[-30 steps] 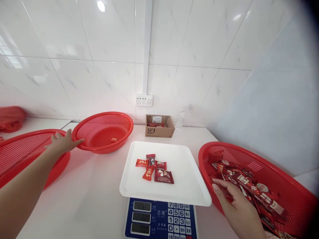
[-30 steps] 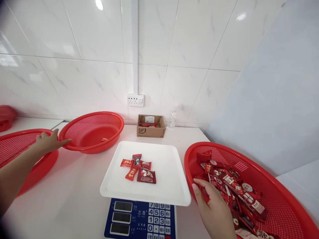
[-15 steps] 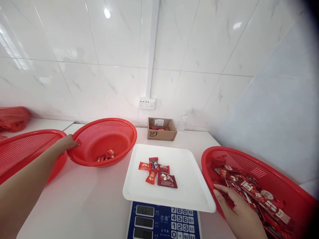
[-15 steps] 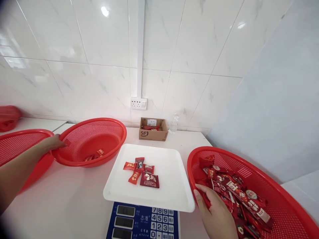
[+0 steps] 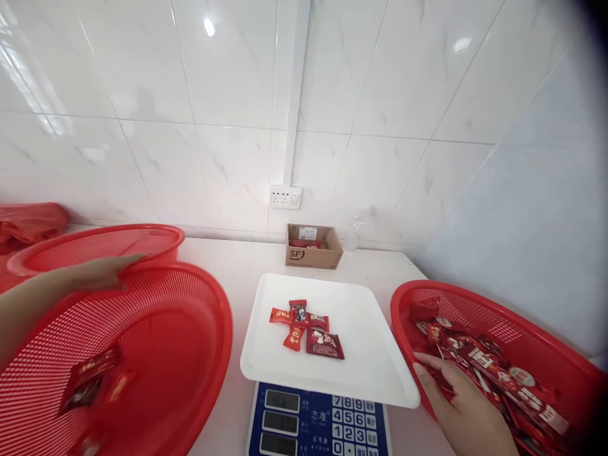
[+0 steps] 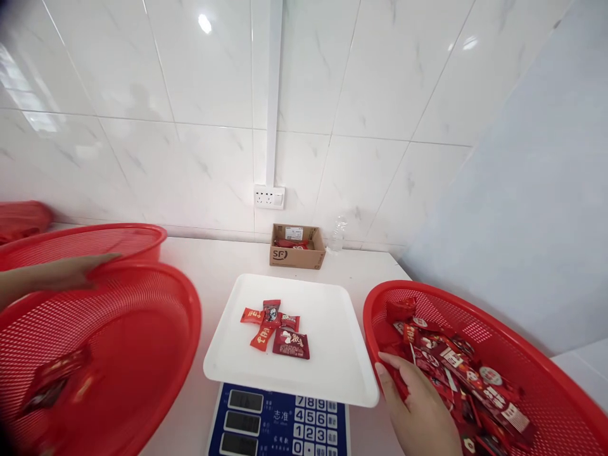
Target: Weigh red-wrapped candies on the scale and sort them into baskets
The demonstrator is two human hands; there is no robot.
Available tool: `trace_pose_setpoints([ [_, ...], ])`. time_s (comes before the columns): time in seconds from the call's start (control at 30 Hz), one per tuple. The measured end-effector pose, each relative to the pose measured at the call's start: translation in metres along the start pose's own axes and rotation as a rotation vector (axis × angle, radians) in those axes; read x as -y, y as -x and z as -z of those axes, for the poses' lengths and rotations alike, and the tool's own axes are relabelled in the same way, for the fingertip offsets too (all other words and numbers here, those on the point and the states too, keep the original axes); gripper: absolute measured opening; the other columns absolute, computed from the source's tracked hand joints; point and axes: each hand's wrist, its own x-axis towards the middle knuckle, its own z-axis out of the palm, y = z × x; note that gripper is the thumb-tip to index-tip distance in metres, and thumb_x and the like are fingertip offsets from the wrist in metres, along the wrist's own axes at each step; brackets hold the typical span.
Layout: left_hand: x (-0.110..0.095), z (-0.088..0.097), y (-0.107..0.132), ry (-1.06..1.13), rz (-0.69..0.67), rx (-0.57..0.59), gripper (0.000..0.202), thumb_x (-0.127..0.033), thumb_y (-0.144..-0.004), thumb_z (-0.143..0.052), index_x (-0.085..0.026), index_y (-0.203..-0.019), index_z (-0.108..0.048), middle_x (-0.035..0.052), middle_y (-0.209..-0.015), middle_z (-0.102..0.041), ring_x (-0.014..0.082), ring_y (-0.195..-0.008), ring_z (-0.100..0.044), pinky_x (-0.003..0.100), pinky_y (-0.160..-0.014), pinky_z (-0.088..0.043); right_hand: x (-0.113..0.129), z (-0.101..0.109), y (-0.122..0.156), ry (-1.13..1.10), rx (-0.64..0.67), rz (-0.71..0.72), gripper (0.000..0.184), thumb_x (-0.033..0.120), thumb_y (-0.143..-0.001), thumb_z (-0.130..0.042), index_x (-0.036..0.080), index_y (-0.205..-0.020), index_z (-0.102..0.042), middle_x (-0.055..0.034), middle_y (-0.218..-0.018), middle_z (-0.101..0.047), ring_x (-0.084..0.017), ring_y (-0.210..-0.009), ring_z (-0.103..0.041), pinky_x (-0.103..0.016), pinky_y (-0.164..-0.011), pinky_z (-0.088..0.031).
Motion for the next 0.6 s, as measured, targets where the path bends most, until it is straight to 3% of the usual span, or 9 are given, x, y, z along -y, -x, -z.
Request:
trace_pose_setpoints([
  [0.17,0.011,-0.012,0.01,-0.177,-0.232,0.172,0.061,0.0,-0.069,-0.043,-0.018,-0.126,-0.053,0.0035,-0.124,-0.062,0.0232,-0.111,-0.055,0.036,-0.098,-0.035,-0.004,-0.002,0.0,0.011,0.008,-0.018,0.048,0.057,-0.075,-0.041,0.021,-0.094,-0.065,-0.0113,-0.103,-0.07,-0.03,-0.091,-0.065,-0.044,-0.081,-0.05],
  [0.33,0.023,-0.016,0.006,-0.323,-0.341,0.114,0.06,0.006,-0.075,-0.026,-0.019,-0.118,-0.06,0.0026,-0.12,-0.064,0.0191,-0.115,-0.053,0.035,-0.104,-0.028,-0.008,-0.005,0.0,0.02,0.012,-0.019,0.048,0.057,-0.076,-0.04,0.021,-0.095,-0.065,-0.0105,-0.105,-0.069,-0.03,-0.096,-0.064,-0.044,-0.082,-0.05],
  [0.47,0.027,-0.017,0.003,-0.462,-0.286,0.026,0.068,0.01,-0.072,-0.02,-0.02,-0.12,-0.059,0.0048,-0.126,-0.058,0.0198,-0.118,-0.051,0.036,-0.103,-0.029,-0.009,-0.005,0.0,0.03,-0.005,0.006,0.045,0.057,-0.077,-0.041,0.022,-0.094,-0.065,-0.0102,-0.101,-0.07,-0.029,-0.09,-0.066,-0.043,-0.078,-0.052],
  [0.6,0.023,-0.017,0.006,-0.364,-0.03,0.027,0.065,0.004,-0.077,-0.019,-0.023,-0.126,-0.052,0.0059,-0.139,-0.046,0.0246,-0.114,-0.052,0.037,-0.09,-0.04,-0.01,-0.004,0.001,0.005,0.005,0.003,0.045,0.057,-0.076,-0.041,0.023,-0.093,-0.065,-0.0096,-0.102,-0.07,-0.029,-0.089,-0.066,-0.043,-0.08,-0.051],
])
